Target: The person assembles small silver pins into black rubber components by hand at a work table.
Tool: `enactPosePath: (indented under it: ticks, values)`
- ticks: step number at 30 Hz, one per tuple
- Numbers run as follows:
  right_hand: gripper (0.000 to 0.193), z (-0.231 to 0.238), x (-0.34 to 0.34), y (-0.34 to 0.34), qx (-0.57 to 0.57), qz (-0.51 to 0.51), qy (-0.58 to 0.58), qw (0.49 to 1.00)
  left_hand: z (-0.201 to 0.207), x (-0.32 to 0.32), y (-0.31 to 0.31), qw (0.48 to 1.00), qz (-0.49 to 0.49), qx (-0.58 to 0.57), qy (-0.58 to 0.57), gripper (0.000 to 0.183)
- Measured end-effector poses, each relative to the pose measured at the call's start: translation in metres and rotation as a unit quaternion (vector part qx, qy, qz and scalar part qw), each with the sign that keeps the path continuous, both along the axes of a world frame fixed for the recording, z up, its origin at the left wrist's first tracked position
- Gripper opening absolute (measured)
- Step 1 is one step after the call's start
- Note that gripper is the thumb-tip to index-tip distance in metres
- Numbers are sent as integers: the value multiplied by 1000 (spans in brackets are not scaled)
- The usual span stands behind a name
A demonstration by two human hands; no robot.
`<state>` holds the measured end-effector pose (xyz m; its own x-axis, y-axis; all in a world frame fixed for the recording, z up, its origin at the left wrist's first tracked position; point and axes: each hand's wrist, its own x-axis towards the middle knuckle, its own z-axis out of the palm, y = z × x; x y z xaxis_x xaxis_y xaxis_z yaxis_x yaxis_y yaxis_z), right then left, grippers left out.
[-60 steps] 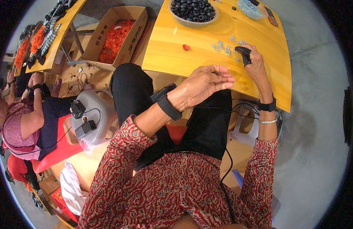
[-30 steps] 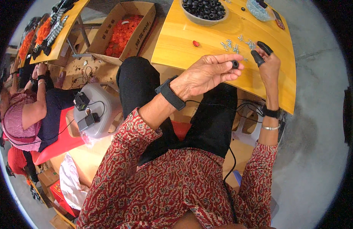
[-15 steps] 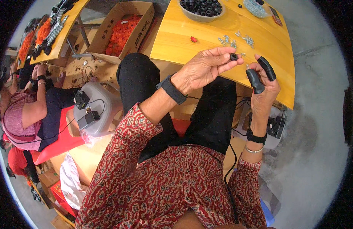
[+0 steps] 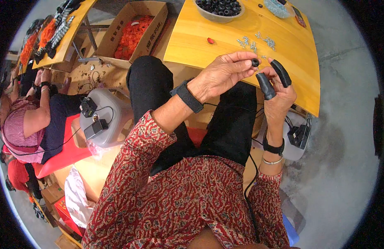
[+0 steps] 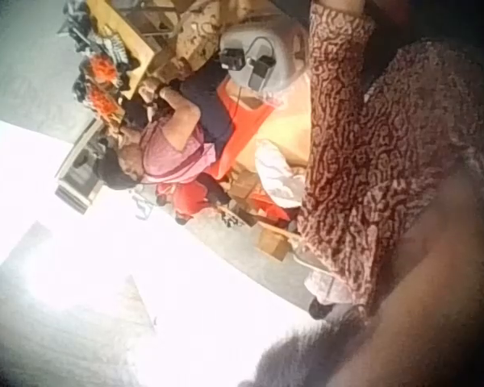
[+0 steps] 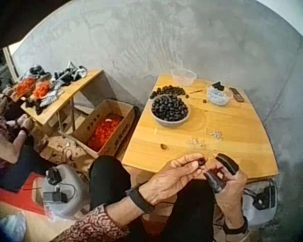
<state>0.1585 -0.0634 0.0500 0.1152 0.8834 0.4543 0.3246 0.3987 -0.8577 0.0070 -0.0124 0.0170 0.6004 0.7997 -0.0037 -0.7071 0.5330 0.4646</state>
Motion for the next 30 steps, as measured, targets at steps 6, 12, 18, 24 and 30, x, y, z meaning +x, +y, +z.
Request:
enactPosePath:
  ticks: [6, 12, 18, 24, 30]
  values:
    - [42, 1, -2, 0, -2, -22, -31, 999, -4, 3, -3, 1000, 4, 25, 10, 24]
    - [41, 3, 1, -1, 6, -20, -44, 999, -7, 5, -5, 999, 3, 39, 22, 23]
    - [40, 5, 9, 1, 55, -35, -129, 990, -7, 7, -10, 999, -24, 17, 11, 24]
    - [37, -7, 21, 7, 107, -5, -155, 982, -4, 8, -14, 998, -51, 13, 19, 25]
    - [35, -12, 23, 6, 96, 2, -145, 985, -2, 6, -15, 997, -68, -16, 30, 25]
